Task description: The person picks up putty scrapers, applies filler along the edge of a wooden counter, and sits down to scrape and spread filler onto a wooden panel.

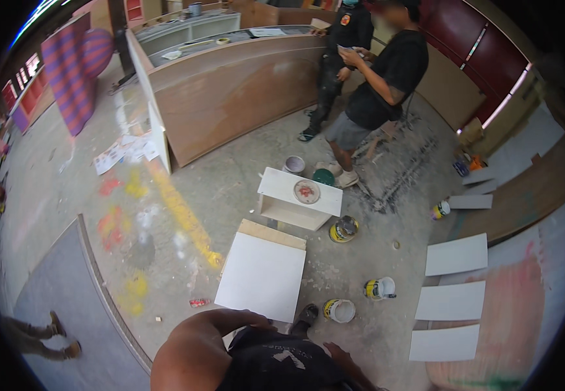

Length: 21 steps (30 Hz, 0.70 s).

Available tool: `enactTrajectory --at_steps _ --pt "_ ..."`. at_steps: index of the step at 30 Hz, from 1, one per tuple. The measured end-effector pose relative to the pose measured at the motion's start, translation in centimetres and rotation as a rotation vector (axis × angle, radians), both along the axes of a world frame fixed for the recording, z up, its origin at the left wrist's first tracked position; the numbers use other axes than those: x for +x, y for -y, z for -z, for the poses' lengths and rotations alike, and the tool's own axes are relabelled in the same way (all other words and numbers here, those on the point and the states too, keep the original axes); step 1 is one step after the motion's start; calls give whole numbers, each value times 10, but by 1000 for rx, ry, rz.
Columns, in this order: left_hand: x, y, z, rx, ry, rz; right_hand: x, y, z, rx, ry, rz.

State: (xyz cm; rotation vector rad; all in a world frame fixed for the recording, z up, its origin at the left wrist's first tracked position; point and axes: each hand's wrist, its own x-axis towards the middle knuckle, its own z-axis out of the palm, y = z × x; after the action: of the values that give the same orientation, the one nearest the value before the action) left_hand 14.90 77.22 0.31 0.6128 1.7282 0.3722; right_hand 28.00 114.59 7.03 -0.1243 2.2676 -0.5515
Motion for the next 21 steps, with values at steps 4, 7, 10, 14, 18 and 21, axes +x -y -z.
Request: enactTrajectory --at_steps 4,7,10,14,18,21 --pt "-13 12 -23 73 29 -155 -78 0 -34 -276 67 -9" --pt "-23 17 -130 235 -193 -301 -136 12 -96 -268 145 42" --pt "-24 8 -191 406 -105 -899 -170 4 -112 -519 111 172" --pt "-19 -31 -261 590 -77 -1354 -205 3 -139 -692 83 156" --pt "-20 -31 -274 565 -536 -1291 -218 15 -197 -976 171 52" --pt "-26 -22 -312 385 -948 -821 -227 15 -244 -1044 240 -69"
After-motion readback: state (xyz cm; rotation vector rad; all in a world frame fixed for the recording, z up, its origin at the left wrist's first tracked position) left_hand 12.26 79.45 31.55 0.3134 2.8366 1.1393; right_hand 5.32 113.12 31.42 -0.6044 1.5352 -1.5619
